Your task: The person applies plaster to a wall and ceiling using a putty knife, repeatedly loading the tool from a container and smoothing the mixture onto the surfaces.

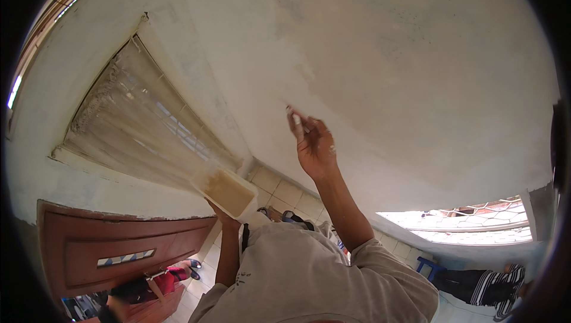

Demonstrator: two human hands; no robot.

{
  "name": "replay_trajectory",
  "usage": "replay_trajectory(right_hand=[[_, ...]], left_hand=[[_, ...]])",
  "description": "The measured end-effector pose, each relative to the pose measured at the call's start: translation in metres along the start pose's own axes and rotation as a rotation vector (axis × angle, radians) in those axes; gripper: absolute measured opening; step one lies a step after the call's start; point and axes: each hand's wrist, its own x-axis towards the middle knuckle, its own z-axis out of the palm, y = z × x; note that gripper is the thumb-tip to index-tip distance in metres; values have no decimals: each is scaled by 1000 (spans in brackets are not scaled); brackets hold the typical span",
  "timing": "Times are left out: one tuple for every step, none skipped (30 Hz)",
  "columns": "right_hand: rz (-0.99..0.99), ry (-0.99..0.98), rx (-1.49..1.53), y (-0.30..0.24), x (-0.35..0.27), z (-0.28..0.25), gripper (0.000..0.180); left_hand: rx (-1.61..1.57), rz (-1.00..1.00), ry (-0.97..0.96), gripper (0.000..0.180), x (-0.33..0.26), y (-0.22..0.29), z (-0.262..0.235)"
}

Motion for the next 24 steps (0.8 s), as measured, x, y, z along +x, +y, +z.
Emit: replay_trajectory(right_hand=[[60,118,30,4,8,-20,33],[125,232,66,7,16,-37,31],[118,226,71,9,28,-50,31],[77,206,33,1,41,-64,27],[43,192,-7,-7,49,-71,26],[-158,-6,-410,-16,61,-62,30],[-148,-81,-349,-34,74,-37,33],[-142,-152,-290,-54,86,-12,37],[73,-88,239,-71,87,28,40],[-8,-88,163,-70,74,74,39],[-90,-88,90,-67,62,114,39],[-97,-84,88,-67,54,138,39],[-131,-224,127,-67,45,153,41],[-160,-369,164,-64,40,160,48],[-166,-364,161,-57,37,156,48],[-178,-353,105,-45,30,146,45],[-182,-462,61,-31,25,122,39],[-188,-570,17,-18,21,98,34],[-327,-85,-239,9,7,83,21],[-280,55,-334,25,3,49,23],[-256,133,-380,42,1,19,22],[-175,199,-449,54,-6,2,26],[-184,206,-448,61,-8,-19,26],[-156,219,-484,63,-6,-46,30]], left_hand=[[12,-14,51,76,5,-2,5],[27,-21,103,76,7,-2,13],[44,-18,155,77,9,1,22],[58,-31,204,77,13,0,28],[71,-42,263,77,14,0,29],[68,-53,263,77,17,4,21],[120,-38,241,78,20,9,7],[169,-31,215,79,24,9,-1],[159,-36,220,79,25,12,0],[139,-69,230,79,29,17,8],[122,-102,239,80,33,22,17],[123,-110,238,80,37,26,25],[171,-85,215,79,41,28,33],[216,-53,191,78,44,30,36],[216,-61,191,78,50,32,27],[138,-86,158,72,53,35,11],[60,-117,119,65,58,37,1],[64,-131,110,65,62,37,5],[246,-66,121,73,59,38,13],[336,-34,113,76,62,40,14],[425,1,109,80,64,42,13],[477,26,86,80,64,43,1],[529,49,63,80,65,44,-6],[537,27,51,80,72,44,-4]])
